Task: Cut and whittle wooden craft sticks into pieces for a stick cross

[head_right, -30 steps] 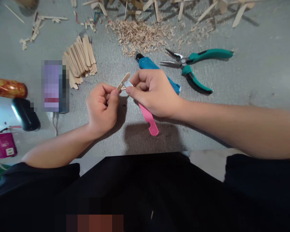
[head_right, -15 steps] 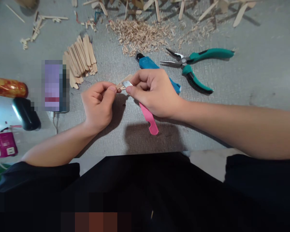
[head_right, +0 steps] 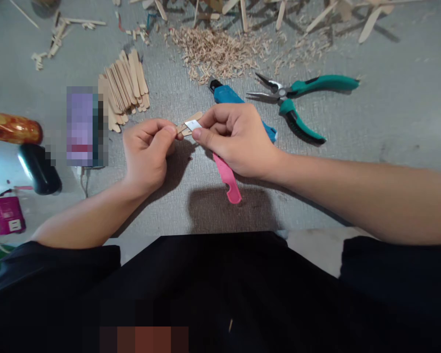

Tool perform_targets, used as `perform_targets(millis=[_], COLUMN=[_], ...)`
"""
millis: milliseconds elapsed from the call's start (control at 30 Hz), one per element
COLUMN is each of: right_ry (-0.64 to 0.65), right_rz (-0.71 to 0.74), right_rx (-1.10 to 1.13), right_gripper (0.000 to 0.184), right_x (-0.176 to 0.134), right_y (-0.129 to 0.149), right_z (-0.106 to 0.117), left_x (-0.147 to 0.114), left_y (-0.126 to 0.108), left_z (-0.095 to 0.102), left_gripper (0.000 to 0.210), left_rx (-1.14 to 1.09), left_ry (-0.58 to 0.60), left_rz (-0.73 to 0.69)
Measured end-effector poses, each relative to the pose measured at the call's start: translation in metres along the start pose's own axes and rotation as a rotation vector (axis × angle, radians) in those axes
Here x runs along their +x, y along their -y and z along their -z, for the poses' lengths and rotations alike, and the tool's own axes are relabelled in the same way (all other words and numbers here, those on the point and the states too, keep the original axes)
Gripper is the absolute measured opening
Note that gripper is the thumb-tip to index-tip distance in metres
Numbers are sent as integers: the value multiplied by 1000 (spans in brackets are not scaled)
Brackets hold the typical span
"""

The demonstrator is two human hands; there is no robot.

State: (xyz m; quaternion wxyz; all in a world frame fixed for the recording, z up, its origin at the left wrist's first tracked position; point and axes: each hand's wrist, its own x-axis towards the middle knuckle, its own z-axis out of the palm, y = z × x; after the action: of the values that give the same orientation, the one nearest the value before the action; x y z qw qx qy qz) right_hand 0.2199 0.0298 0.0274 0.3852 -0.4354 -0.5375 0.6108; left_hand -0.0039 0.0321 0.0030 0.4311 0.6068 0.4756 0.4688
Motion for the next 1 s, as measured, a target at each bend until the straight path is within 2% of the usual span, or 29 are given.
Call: perform_targets(millis=[267, 567, 867, 1000], right_ry=[-30, 4, 1, 4], right_rz=[-1, -21, -3, 3], right_rx=[-6, -8, 6, 13], right_gripper=[47, 43, 47, 45], right_x=[1, 1, 2, 3], right_y=[0, -2, -4, -4], right_z=[0, 0, 0, 0], left_x=[-3, -6, -10, -11], left_y=[5, 5, 4, 2], left_z=[-1, -5, -3, -3], left_gripper=[44, 47, 47, 46], left_rx=[29, 35, 126, 75], left_ry=[-12, -64, -51, -27], left_rz=[-12, -149, -90, -90])
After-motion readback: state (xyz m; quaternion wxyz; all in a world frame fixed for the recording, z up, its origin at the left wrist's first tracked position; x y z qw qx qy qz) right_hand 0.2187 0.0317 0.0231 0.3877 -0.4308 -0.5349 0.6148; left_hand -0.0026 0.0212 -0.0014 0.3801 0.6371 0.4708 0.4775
